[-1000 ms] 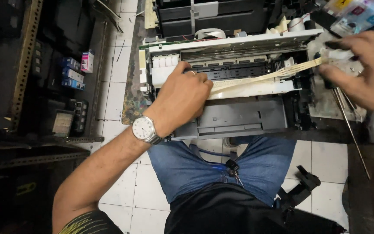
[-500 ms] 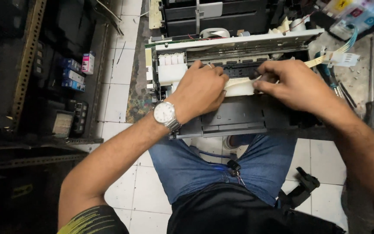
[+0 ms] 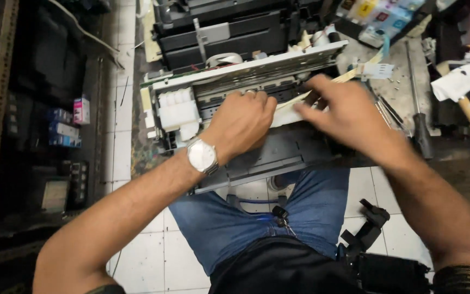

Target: The person works on a disassembled printer resting on their lap. They use a screwdriver to loosen screws, then remove a white plastic cover and a flat ribbon cable from the internal mechanism.

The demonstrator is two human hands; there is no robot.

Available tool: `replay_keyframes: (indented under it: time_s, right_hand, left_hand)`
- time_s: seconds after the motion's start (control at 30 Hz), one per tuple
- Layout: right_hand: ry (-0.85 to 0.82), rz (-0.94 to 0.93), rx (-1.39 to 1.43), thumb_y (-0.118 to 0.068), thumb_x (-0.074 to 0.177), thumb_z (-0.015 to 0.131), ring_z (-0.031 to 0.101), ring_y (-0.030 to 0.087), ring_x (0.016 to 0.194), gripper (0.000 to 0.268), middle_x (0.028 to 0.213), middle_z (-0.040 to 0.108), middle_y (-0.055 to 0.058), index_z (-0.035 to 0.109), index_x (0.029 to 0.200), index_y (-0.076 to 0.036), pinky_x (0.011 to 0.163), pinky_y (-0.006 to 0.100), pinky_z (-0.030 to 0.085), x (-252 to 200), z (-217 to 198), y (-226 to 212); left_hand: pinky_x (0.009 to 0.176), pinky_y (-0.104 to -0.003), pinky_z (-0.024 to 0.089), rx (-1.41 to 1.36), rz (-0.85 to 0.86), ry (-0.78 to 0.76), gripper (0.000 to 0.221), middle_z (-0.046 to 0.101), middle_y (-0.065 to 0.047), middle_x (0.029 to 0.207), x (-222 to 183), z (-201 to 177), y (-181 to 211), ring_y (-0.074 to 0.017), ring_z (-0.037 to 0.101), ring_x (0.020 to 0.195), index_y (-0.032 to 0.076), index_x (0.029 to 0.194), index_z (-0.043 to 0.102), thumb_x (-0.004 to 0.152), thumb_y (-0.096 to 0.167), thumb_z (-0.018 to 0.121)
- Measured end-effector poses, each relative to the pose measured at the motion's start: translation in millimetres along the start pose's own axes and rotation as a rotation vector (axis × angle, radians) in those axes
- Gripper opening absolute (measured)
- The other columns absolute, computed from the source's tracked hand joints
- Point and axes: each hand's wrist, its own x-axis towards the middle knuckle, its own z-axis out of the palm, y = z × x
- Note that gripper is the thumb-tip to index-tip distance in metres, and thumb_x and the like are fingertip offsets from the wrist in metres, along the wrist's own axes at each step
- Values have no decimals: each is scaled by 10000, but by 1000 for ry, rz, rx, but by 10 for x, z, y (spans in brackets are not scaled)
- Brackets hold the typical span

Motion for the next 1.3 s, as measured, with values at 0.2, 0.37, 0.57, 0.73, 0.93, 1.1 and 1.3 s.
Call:
replay_keyframes:
  time_s: [0.2,0.37,0.57,0.73,0.93,1.1,1.3]
  right_hand:
    - [143,-48,-200,-220,1073,693,683,379,1045,347,1231,738,213,713,1330,14,847,502,515,88,-724,996]
    - [72,-9,-292,-122,1025,673,594,456,1143,441,1326,639,265,652,1427,58,892,543,456,267,-821,1598]
    - [-103,142,-553,-269,972,682,659,397,1009,605,1387,514,181,535,1559,-267,681,532,621,391,-593,1611]
    - [-74,67,-620,-396,1067,635,684,278,1000,315,1098,697,40,650,1306,-192,698,485,619,436,-449,1784]
    - [-120,111,-468,-289,1114,581,670,303,965,254,1159,680,115,597,1295,-113,835,482,603,449,-476,1752]
    - [-14,76,-324,-237,1072,649,642,395,1080,355,1269,666,209,571,1352,-34,878,554,545,250,-547,1516]
    - [-117,377,-281,-318,1062,611,690,361,1063,367,1235,723,167,632,1345,-85,905,542,576,-328,-473,1106]
  left_hand:
    - [608,-362,474,-94,-91,-174,165,631,-19,748,-5,-238,36,-178,568,593,148,981,510,891,167,647]
    - [615,-387,411,-100,-131,-165,237,624,-50,840,8,-305,33,-225,564,658,125,1044,518,825,122,610]
    - [677,-422,469,-111,-107,-171,165,622,-81,948,8,-311,6,-268,616,787,124,975,589,873,254,587]
    - [656,-396,462,-145,-123,-219,167,608,-48,880,-27,-307,0,-227,597,741,124,1008,559,909,252,598]
    - [622,-407,461,-235,-177,-223,107,612,-39,800,-62,-315,-39,-244,589,587,127,955,517,910,208,570]
    - [628,-405,461,-261,-211,-228,141,601,-29,757,-91,-328,-59,-238,575,577,138,935,492,936,241,589]
    - [631,-426,456,-265,-236,-209,203,622,-43,782,-135,-340,-108,-291,604,633,127,926,491,952,293,603]
